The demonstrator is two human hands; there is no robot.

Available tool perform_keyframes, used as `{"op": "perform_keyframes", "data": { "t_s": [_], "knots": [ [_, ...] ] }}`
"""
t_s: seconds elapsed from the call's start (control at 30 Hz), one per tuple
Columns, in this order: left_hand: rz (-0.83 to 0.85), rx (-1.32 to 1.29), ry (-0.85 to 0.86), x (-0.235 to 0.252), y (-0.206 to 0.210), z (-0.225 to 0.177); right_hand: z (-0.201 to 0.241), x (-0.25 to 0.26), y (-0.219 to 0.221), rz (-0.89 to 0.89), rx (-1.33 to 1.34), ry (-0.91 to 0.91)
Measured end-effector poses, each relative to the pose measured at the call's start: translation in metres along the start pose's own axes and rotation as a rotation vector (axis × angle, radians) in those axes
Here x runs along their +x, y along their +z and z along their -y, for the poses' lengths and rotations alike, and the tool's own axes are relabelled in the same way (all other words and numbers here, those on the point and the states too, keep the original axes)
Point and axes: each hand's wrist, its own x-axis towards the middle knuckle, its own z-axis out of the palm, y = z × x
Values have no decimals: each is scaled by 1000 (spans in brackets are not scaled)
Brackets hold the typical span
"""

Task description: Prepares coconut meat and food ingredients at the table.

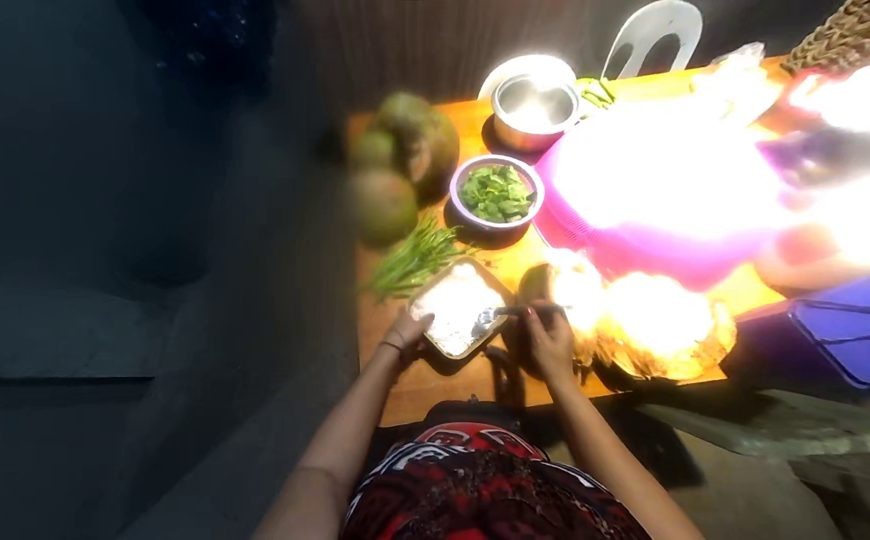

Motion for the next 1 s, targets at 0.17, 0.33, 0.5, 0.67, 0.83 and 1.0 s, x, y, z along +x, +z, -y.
{"op": "perform_keyframes", "data": {
  "t_s": [0.17,0.33,0.5,0.67,0.83,1.0],
  "knots": [
    [24,-133,43,-13,-3,2,6,-2,3,18,74,-9],
    [109,-259,72,-36,-33,15,24,-8,3,53,180,-55],
    [220,-258,-4,-52,-50,58,26,-20,8,164,215,-58],
    [177,-195,-59,-36,-41,85,10,-27,21,261,126,12],
    [110,-50,-20,-7,-42,57,2,-11,35,236,70,145],
    [-52,81,120,23,-53,24,1,19,50,36,359,337]
  ]
}}
